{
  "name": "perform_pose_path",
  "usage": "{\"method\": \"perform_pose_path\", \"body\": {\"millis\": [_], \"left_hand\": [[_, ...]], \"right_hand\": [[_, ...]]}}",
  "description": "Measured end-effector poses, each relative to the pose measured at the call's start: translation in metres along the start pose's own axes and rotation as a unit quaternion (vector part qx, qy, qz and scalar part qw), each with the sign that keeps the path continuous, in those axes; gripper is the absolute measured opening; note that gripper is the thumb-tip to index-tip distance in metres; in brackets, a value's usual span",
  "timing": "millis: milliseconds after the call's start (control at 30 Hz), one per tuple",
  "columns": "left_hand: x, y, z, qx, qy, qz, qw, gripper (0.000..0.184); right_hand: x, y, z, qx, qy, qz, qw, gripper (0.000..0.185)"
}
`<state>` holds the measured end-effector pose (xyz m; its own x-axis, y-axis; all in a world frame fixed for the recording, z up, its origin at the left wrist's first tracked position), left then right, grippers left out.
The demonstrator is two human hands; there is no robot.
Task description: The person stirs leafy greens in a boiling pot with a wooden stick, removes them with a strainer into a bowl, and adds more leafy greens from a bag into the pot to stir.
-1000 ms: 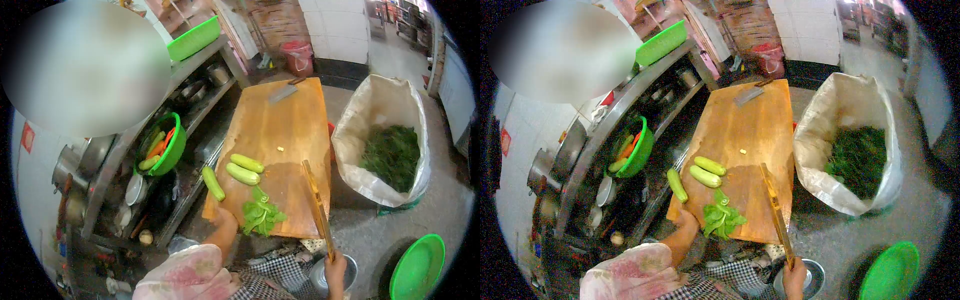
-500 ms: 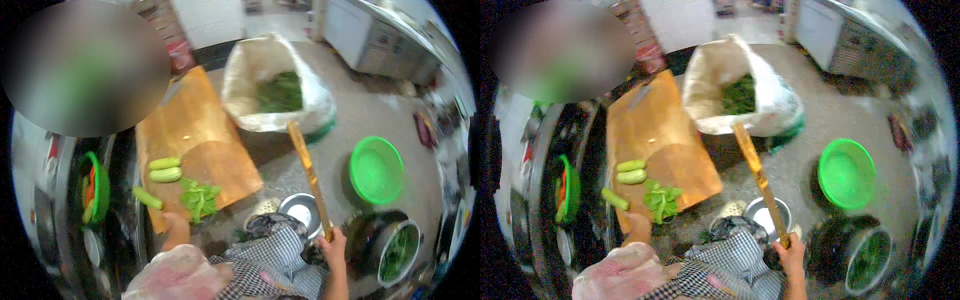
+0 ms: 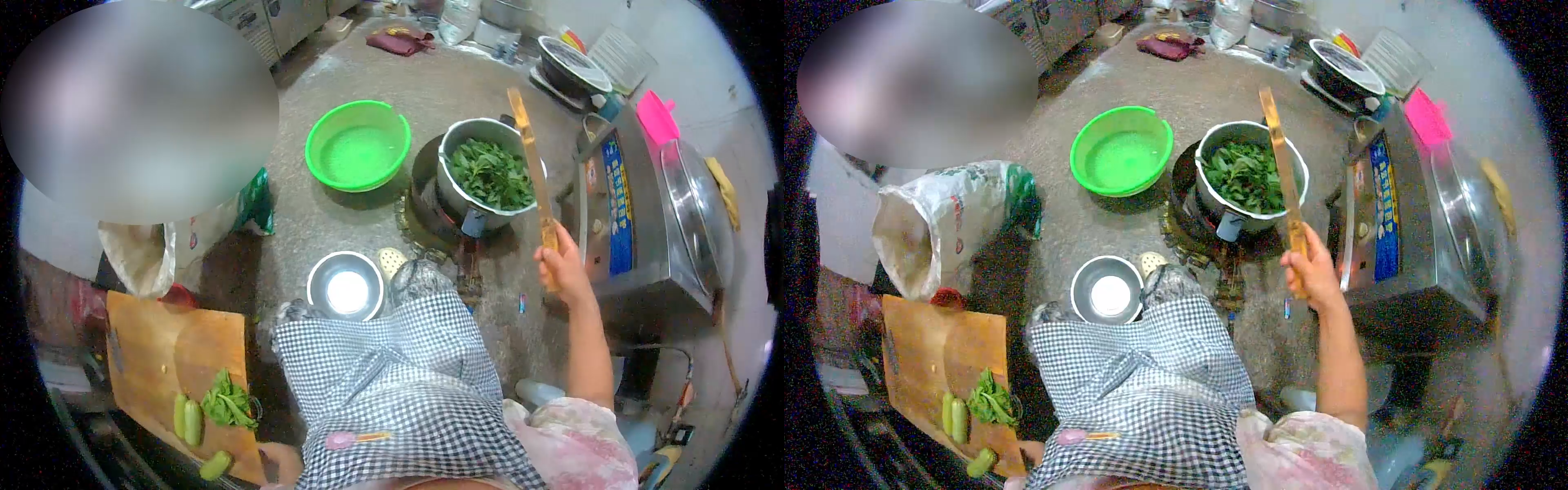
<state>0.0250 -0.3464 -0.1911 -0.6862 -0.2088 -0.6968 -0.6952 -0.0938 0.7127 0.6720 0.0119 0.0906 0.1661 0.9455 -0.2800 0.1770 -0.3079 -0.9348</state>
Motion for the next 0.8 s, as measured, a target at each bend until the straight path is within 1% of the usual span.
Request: {"method": "perform_pose_path", "body": {"millis": [33, 100, 133, 200, 267, 367, 400, 467, 500, 600, 633, 733, 767, 800], "left_hand": [[-0.001, -0.012, 0.006, 0.013, -0.032, -0.029, 0.999, 0.054], [-0.045, -0.017, 0.035, 0.042, -0.129, -0.032, 0.99, 0.053], [-0.069, -0.014, 0.046, 0.05, -0.174, -0.015, 0.983, 0.053], [-0.138, 0.0, 0.084, 0.059, -0.277, 0.054, 0.958, 0.046], [-0.174, 0.016, 0.116, 0.05, -0.337, 0.096, 0.935, 0.04], [-0.227, 0.032, 0.144, 0.07, -0.394, 0.14, 0.905, 0.037], [-0.234, 0.032, 0.145, 0.072, -0.41, 0.138, 0.899, 0.036], [-0.245, 0.03, 0.146, 0.076, -0.442, 0.133, 0.884, 0.035], [-0.248, 0.029, 0.146, 0.09, -0.45, 0.145, 0.877, 0.035], [-0.237, 0.022, 0.137, 0.099, -0.442, 0.119, 0.883, 0.035], [-0.243, 0.021, 0.135, 0.096, -0.439, 0.118, 0.886, 0.035], [-0.255, 0.02, 0.134, 0.134, -0.444, 0.136, 0.875, 0.034], [-0.249, 0.018, 0.135, 0.142, -0.434, 0.121, 0.881, 0.033], [-0.25, 0.017, 0.137, 0.151, -0.433, 0.126, 0.88, 0.032]], "right_hand": [[0.0, 0.016, -0.011, -0.018, 0.026, 0.015, 0.999, 0.057], [0.005, 0.032, -0.036, -0.096, 0.037, 0.032, 0.994, 0.054], [0.005, 0.032, -0.043, -0.14, 0.04, 0.041, 0.989, 0.052], [0.015, 0.029, -0.053, -0.209, 0.036, 0.03, 0.977, 0.048], [0.045, 0.048, -0.067, -0.261, 0.018, 0.012, 0.965, 0.047], [0.081, 0.038, -0.064, -0.36, 0.039, -0.006, 0.932, 0.043], [0.095, 0.038, -0.063, -0.392, 0.041, -0.011, 0.919, 0.042], [0.124, 0.048, -0.057, -0.437, 0.006, -0.046, 0.898, 0.038], [0.132, 0.051, -0.056, -0.459, -0.01, -0.062, 0.886, 0.037], [0.109, 0.007, -0.031, -0.557, -0.099, -0.066, 0.822, 0.033], [0.102, -0.008, -0.027, -0.589, -0.113, -0.053, 0.799, 0.031], [0.107, -0.035, -0.034, -0.688, -0.195, -0.014, 0.699, 0.03], [0.118, -0.036, -0.042, -0.722, -0.214, -0.038, 0.657, 0.029], [0.113, -0.056, -0.038, -0.738, -0.214, 0.046, 0.638, 0.027]]}}
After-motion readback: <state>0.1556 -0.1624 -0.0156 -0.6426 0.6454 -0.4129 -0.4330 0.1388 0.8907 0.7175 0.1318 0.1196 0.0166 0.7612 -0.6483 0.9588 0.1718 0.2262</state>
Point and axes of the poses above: each hand's wrist, its own x-axis towards the middle knuckle, its own z-axis out of the palm, y = z × x, the point moved 3 cm from there along x, towards the middle knuckle, and after that the axes turned 11 degrees about -x, right-handed, at the moved point
